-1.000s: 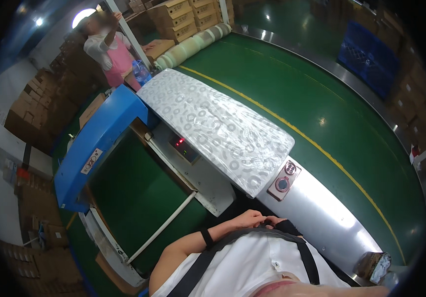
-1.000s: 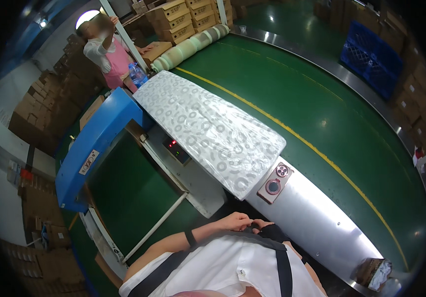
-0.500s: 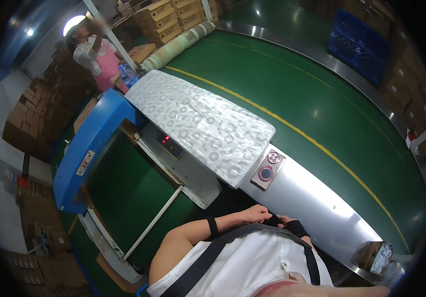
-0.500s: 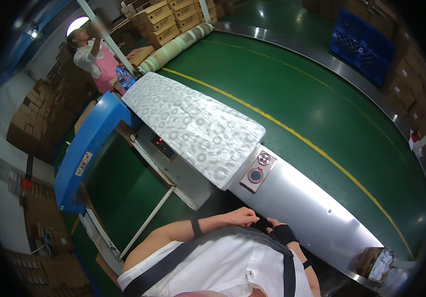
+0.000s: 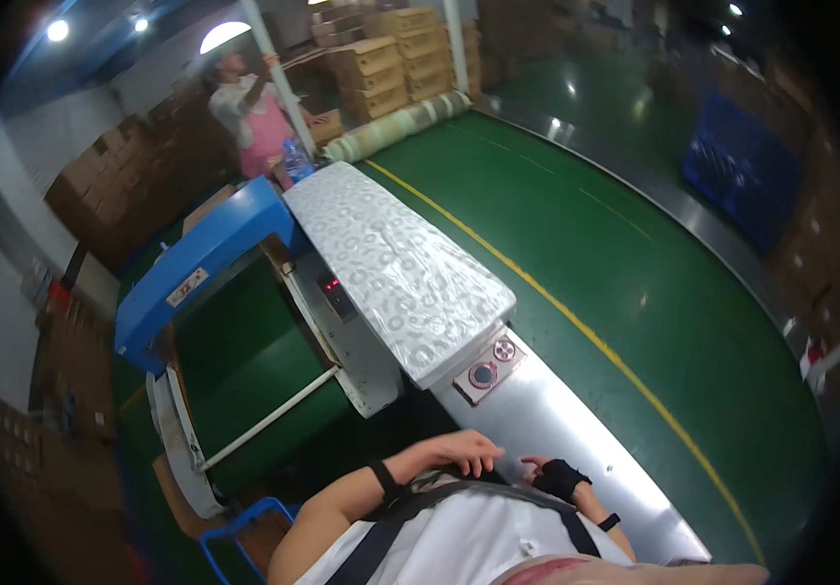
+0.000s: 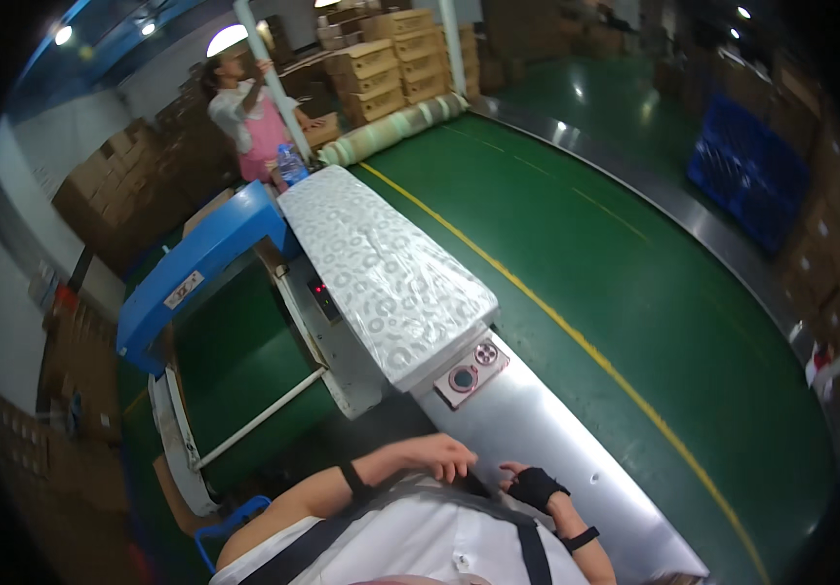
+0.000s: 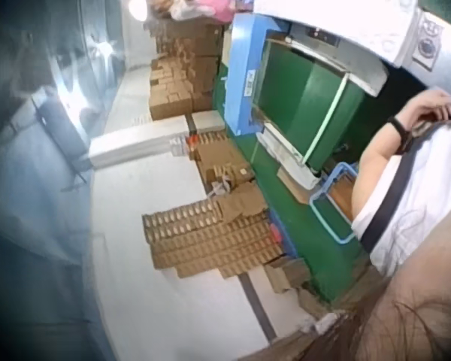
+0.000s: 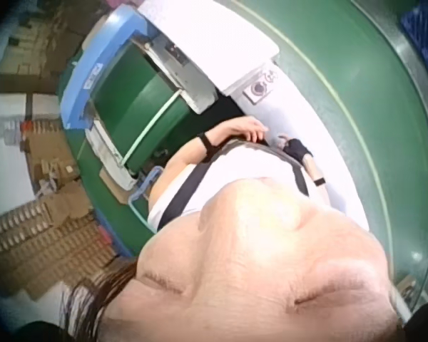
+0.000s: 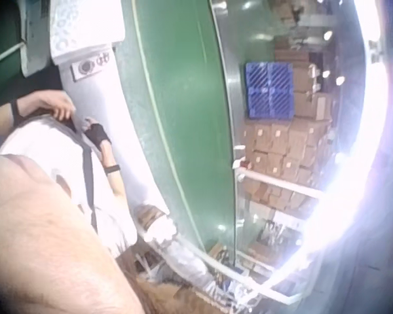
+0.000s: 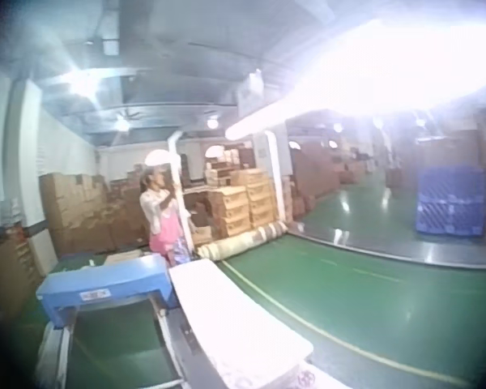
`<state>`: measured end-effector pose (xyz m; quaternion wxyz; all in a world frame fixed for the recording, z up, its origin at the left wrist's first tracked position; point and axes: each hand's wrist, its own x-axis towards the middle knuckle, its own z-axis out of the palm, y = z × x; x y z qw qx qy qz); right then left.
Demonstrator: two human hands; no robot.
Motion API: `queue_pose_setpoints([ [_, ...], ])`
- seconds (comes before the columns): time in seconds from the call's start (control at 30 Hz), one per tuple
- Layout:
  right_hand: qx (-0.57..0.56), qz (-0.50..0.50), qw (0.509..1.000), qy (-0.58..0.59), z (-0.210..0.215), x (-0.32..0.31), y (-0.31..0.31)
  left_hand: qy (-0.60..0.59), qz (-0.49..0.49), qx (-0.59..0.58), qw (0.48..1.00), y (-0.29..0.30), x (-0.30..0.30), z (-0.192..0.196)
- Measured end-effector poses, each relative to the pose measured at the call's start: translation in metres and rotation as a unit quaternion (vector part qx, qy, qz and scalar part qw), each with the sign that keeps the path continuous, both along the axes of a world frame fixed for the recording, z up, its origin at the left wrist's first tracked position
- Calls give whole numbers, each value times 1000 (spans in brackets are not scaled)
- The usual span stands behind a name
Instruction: The recorder stands at a conveyor belt and gestures with their hands while interacting with a coworker, seemingly explaining or demonstrating a process.
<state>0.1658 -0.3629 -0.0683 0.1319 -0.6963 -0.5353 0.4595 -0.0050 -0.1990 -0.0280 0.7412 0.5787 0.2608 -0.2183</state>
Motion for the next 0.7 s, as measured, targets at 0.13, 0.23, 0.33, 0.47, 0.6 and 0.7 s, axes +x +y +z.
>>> queue_pose_setpoints([
  [0.13,131,-77,981,116,56,22,79,-273,256,-185,909,86,-9,34],
  [0.23,247,-50,964,83,94,20,151,-408,405,-304,760,153,-7,76],
  [0.33,262,-50,955,133,152,-27,218,-516,439,-336,654,209,-26,96],
  [0.47,276,12,946,167,151,-71,305,-540,448,-361,614,277,-39,94],
  [0.6,315,34,938,142,159,-109,383,-536,482,-349,599,337,-65,109],
  [0.7,324,49,936,126,168,-140,432,-562,484,-295,602,372,-89,124],
])
